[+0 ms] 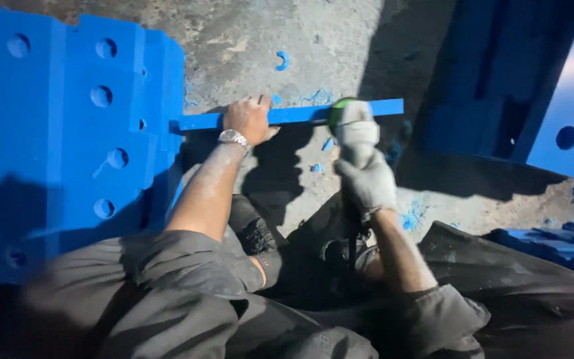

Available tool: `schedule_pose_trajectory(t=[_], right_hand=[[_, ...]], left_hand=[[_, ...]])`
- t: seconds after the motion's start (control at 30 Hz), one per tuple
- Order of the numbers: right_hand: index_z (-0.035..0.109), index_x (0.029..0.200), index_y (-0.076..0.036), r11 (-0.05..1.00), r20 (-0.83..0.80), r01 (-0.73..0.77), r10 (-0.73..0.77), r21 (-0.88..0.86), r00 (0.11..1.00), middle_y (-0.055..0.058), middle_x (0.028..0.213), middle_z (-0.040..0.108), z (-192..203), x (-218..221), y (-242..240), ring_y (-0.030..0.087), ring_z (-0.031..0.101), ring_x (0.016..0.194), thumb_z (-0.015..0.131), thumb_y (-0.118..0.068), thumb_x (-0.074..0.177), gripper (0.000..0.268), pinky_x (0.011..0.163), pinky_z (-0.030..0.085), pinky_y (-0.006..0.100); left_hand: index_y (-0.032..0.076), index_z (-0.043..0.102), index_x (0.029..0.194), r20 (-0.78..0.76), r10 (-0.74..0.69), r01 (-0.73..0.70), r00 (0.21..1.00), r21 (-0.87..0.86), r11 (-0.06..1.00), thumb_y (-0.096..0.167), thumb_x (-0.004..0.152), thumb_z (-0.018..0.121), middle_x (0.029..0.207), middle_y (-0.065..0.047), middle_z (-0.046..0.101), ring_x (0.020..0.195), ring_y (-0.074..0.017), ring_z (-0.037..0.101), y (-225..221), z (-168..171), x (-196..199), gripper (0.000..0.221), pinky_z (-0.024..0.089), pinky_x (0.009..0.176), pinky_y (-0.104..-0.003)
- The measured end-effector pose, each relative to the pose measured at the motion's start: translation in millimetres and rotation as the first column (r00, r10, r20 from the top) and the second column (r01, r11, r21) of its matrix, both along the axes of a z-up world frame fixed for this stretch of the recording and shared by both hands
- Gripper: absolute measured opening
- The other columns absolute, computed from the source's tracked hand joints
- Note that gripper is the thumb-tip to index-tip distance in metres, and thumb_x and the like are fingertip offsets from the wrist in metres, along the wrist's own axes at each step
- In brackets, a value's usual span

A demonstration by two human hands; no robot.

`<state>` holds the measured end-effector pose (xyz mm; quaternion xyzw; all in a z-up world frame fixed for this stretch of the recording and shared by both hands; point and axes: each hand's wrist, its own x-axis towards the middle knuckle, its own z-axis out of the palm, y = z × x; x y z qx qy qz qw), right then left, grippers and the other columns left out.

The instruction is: Grinding the edges of blue plastic parts using an angle grinder.

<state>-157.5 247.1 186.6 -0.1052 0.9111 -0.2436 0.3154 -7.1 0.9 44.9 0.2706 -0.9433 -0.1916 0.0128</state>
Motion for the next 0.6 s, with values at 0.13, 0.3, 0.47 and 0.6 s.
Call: schedule_pose_trajectory(t=[0.13,0.3,0.47,0.6], right_hand=[[0.063,0.123,-0.002,0.984,0.077,-0.171,0.175,-0.054,0.982,0.016,0.105,0.075,18.4,30.6,-31.9,0.027,0.073,0.094,0.084,-0.039,0.076,0.064,0.083,0.055,0.036],[0.069,0.118,-0.002,0.980,0.086,-0.109,0.125,-0.167,0.988,0.013,0.106,0.079,2.6,0.7,-8.9,0.024,0.075,0.094,0.083,-0.040,0.074,0.060,0.085,0.057,0.035],[0.068,0.124,-0.002,0.990,-0.147,-0.138,0.137,0.002,0.980,0.016,0.108,0.075,-6.0,-51.0,28.2,0.024,0.073,0.095,0.085,-0.050,0.076,0.071,0.084,0.056,0.038],[0.069,0.122,-0.002,0.998,-0.130,-0.043,0.038,-0.038,0.991,0.016,0.105,0.077,10.1,-57.2,31.8,0.025,0.075,0.093,0.083,-0.049,0.073,0.069,0.082,0.057,0.039]], left_hand=[[0.013,0.065,0.110,0.023,-0.022,0.023,0.999,-0.046,0.999,0.027,0.068,0.087,0.100,-0.012,0.073,0.097,-0.0345,0.071,-5.4,-18.5,16.7,0.049,0.057,0.081,-0.049],[0.012,0.066,0.105,-0.014,0.046,-0.046,0.999,-0.014,0.999,0.041,0.065,0.091,0.097,-0.015,0.072,0.092,-0.0378,0.070,-18.8,3.6,47.0,0.056,0.055,0.078,-0.051],[0.009,0.065,0.109,-0.033,0.039,-0.037,0.999,0.055,0.998,0.039,0.070,0.091,0.097,-0.016,0.073,0.088,-0.0378,0.071,4.9,6.8,6.0,0.056,0.056,0.074,-0.051],[0.009,0.065,0.108,-0.091,0.046,-0.038,0.995,0.082,0.996,0.036,0.071,0.092,0.095,-0.016,0.073,0.090,-0.0376,0.071,41.2,-7.3,-50.1,0.053,0.057,0.076,-0.050]])
